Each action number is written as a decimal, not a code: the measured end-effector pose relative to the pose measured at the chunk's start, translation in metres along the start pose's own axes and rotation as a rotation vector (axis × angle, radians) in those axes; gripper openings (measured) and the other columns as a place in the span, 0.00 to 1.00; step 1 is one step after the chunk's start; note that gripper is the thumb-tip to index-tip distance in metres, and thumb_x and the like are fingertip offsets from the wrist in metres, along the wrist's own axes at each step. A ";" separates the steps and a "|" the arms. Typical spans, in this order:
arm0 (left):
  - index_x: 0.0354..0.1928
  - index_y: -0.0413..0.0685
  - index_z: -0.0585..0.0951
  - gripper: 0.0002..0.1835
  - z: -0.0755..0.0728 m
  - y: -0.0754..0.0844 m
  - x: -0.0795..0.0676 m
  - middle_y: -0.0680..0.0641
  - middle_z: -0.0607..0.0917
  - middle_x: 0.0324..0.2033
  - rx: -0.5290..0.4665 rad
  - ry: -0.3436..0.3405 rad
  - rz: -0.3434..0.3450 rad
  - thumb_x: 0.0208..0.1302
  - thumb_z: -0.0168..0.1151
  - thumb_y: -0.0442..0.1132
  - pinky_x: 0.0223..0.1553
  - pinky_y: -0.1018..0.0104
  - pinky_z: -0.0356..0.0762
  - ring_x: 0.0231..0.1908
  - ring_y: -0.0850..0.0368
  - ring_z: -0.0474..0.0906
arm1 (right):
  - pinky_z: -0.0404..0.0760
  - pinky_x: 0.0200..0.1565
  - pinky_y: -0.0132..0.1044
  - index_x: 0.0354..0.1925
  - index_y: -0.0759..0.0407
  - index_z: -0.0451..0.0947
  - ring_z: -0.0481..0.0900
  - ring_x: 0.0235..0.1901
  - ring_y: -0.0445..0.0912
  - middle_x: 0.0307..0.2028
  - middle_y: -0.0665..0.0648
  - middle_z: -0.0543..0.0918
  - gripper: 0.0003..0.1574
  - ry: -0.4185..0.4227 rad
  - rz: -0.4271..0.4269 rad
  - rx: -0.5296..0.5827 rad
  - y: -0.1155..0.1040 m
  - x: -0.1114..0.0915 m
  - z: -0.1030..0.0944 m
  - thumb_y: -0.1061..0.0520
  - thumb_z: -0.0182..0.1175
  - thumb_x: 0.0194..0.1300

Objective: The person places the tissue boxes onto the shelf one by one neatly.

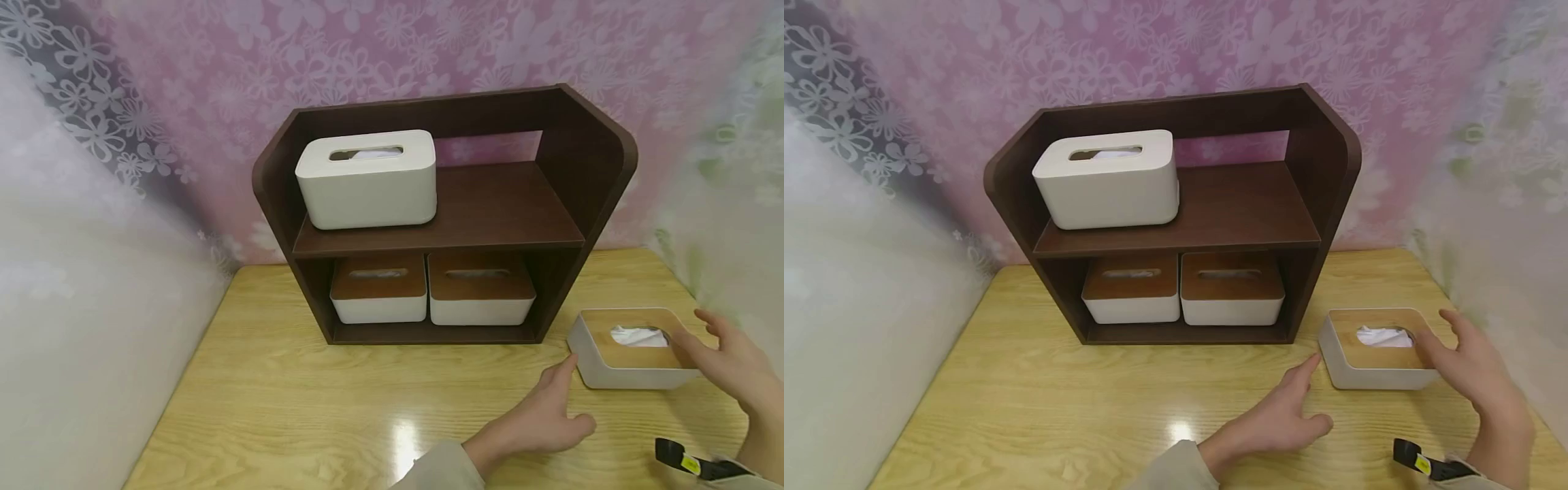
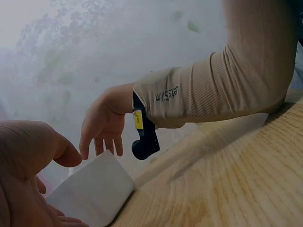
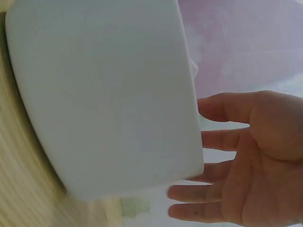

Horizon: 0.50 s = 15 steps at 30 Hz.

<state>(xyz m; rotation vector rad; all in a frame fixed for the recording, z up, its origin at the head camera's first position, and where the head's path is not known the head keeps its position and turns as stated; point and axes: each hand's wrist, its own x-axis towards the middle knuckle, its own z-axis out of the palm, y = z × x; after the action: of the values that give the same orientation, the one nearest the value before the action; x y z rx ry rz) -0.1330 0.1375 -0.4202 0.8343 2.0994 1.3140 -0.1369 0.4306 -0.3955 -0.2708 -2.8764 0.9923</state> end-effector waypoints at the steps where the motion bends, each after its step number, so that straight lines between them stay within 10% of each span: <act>1: 0.74 0.62 0.40 0.47 0.002 -0.001 0.002 0.53 0.48 0.71 -0.002 -0.013 -0.005 0.57 0.54 0.43 0.62 0.62 0.62 0.69 0.60 0.47 | 0.63 0.39 0.74 0.69 0.77 0.37 0.53 0.51 0.85 0.60 0.90 0.47 0.46 -0.030 -0.001 -0.016 0.006 -0.001 -0.001 0.47 0.44 0.73; 6: 0.75 0.58 0.40 0.48 0.008 -0.006 0.008 0.53 0.48 0.71 0.002 -0.016 -0.008 0.57 0.56 0.43 0.63 0.64 0.59 0.70 0.60 0.46 | 0.76 0.35 0.60 0.69 0.78 0.34 0.66 0.47 0.76 0.57 0.91 0.53 0.47 -0.239 -0.021 -0.013 0.030 0.001 -0.007 0.44 0.41 0.75; 9: 0.75 0.56 0.40 0.48 0.009 -0.010 0.011 0.52 0.48 0.72 0.003 -0.014 0.004 0.58 0.57 0.43 0.63 0.65 0.59 0.70 0.60 0.46 | 0.81 0.35 0.52 0.69 0.76 0.30 0.79 0.42 0.44 0.59 0.88 0.53 0.46 -0.303 -0.036 0.067 0.046 0.001 -0.005 0.46 0.40 0.76; 12: 0.75 0.56 0.39 0.49 0.010 -0.012 0.013 0.53 0.47 0.72 -0.004 -0.027 0.013 0.58 0.58 0.43 0.64 0.65 0.57 0.70 0.60 0.45 | 0.82 0.36 0.44 0.72 0.67 0.27 0.67 0.39 0.19 0.64 0.82 0.49 0.44 -0.305 -0.066 0.176 0.062 0.001 0.000 0.50 0.40 0.76; 15: 0.75 0.56 0.39 0.49 0.012 -0.015 0.014 0.55 0.46 0.72 -0.014 -0.044 0.014 0.58 0.58 0.43 0.65 0.65 0.56 0.71 0.60 0.44 | 0.82 0.36 0.38 0.73 0.53 0.25 0.63 0.42 0.15 0.72 0.60 0.38 0.42 -0.309 -0.129 0.293 0.075 0.000 0.006 0.56 0.40 0.76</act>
<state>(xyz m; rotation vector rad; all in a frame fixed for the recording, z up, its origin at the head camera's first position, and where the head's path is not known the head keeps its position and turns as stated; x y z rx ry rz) -0.1375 0.1497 -0.4396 0.8652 2.0516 1.3041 -0.1274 0.4849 -0.4465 0.0977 -2.9000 1.5251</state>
